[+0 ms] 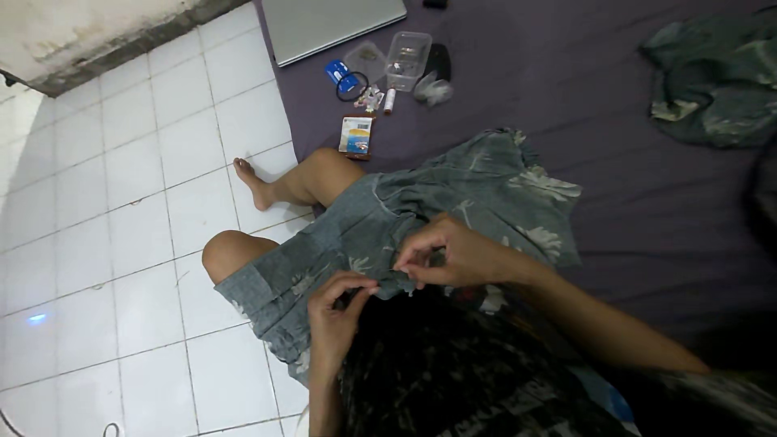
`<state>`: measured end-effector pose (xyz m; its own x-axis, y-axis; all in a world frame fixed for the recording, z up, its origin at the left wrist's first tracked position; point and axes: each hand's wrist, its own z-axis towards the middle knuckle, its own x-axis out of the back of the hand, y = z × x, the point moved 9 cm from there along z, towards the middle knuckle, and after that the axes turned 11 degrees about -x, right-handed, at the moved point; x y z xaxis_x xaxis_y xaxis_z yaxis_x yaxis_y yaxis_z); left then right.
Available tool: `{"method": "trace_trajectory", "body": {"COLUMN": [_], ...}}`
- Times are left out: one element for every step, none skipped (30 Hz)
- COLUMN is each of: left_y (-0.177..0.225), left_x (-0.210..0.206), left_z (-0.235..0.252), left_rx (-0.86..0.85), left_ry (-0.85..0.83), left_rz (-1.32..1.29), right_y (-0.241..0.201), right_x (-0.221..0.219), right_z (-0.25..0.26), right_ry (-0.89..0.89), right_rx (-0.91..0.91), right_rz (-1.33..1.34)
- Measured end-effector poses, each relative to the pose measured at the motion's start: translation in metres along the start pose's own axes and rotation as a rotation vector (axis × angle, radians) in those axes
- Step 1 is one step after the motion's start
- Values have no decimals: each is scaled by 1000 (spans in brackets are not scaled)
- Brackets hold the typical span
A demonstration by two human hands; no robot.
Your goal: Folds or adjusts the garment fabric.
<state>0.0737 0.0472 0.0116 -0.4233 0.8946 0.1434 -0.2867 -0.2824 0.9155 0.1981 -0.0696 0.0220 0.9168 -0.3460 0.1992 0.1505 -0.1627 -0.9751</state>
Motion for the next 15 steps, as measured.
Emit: {"method": "trace_trajectory", "body": {"left_y": [-1, -1, -1, 1, 2, 4, 6, 6, 7, 7, 7, 7, 6, 6, 6], "left_x": [1, 1, 2, 2, 2, 3, 3, 3, 3, 3, 3, 3, 3, 4, 4], "left_z": [-1, -1, -1, -1, 0, 1, 1, 1, 1, 1, 1, 1, 1, 0, 0], "left_rx": [11, 18, 17, 13, 4, -9, -22, -32, -40, -45, -51, -57, -63, -66, -65], "left_ry": [22, 39, 43, 41, 40, 42, 42, 38, 31, 23, 14, 10, 10, 10, 8], "left_rz": [15, 33, 58, 85, 103, 113, 113, 104, 91, 76, 65, 55, 44, 37, 33], "right_y": [-1, -3, -5, -7, -10, -12, -14, -14, -15, -14, -14, -13, -12, -11, -10], "right_x": [-1, -1, -2, -3, -4, -5, -5, -5, -6, -6, -7, -7, -8, -8, -9], "right_z": [-1, -2, -3, -4, -5, -5, -6, -6, -7, -7, -7, -7, -6, -6, -6], "right_ry": [7, 11, 15, 19, 25, 32, 39, 42, 40, 33, 27, 19, 7, -1, -9], "right_rx": [19, 38, 56, 78, 102, 129, 151, 161, 164, 162, 159, 154, 147, 141, 135], "right_rz": [-17, -32, -49, -69, -88, -105, -115, -120, -119, -113, -102, -88, -73, -59, -46]}}
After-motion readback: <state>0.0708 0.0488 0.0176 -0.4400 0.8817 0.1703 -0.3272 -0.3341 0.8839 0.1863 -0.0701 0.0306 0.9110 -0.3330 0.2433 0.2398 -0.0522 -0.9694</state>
